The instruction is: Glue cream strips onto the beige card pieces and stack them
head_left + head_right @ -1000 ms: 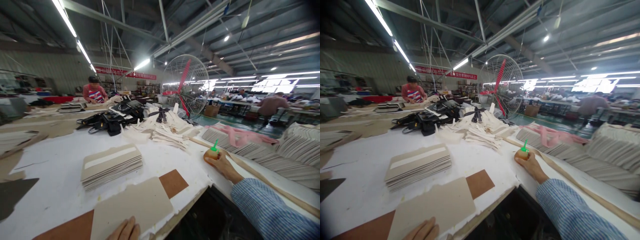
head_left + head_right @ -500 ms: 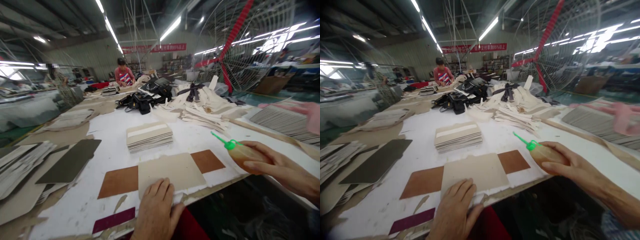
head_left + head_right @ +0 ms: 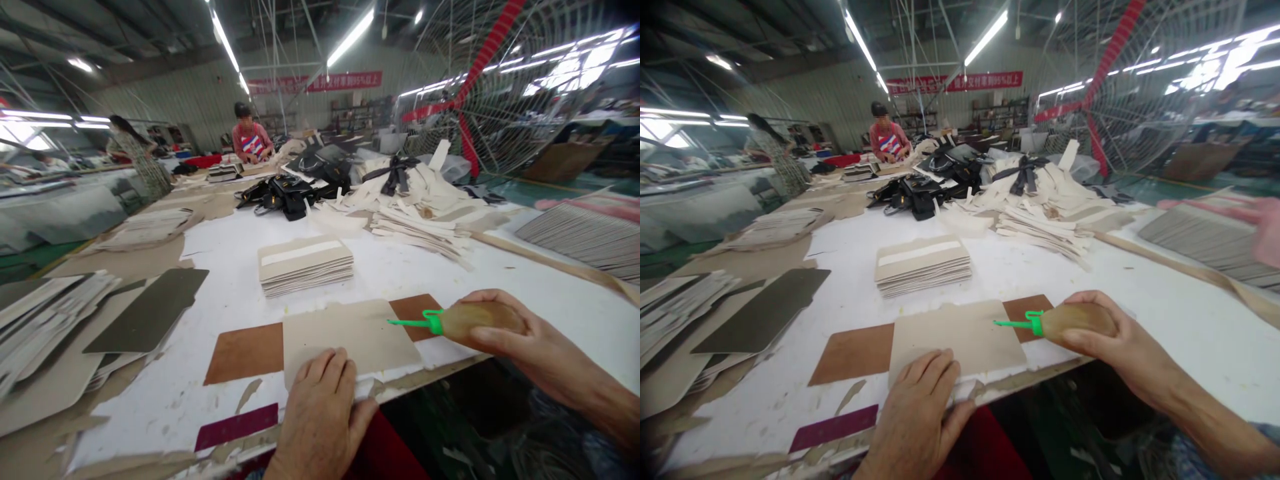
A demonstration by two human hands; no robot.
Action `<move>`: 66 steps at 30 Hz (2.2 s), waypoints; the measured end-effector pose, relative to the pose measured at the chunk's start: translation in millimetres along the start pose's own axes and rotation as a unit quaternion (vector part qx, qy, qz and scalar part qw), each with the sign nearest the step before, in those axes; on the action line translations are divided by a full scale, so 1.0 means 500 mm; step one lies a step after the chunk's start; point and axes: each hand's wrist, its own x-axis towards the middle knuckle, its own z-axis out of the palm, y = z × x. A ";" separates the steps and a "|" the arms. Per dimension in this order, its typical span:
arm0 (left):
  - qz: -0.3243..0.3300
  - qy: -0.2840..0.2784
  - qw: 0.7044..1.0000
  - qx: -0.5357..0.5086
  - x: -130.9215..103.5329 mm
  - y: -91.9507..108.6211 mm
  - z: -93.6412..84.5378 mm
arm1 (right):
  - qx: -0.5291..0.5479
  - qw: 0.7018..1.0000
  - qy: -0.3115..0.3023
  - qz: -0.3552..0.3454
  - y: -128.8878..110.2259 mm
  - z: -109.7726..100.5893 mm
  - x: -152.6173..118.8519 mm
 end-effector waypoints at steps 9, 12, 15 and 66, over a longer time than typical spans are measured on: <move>-0.001 -0.012 1.000 0.000 0.004 0.004 -0.008 | -0.183 0.982 -0.005 -0.041 -0.034 0.023 0.004; -0.005 -0.013 1.000 -0.004 0.001 0.004 -0.005 | -0.206 0.977 -0.017 -0.050 -0.042 0.027 0.005; -0.009 -0.018 1.000 -0.005 -0.001 0.004 -0.003 | -0.233 0.970 -0.017 -0.072 -0.053 0.031 0.006; 0.016 0.017 1.000 0.013 0.001 0.000 -0.002 | -0.350 0.908 -0.078 -0.217 -0.161 0.078 0.042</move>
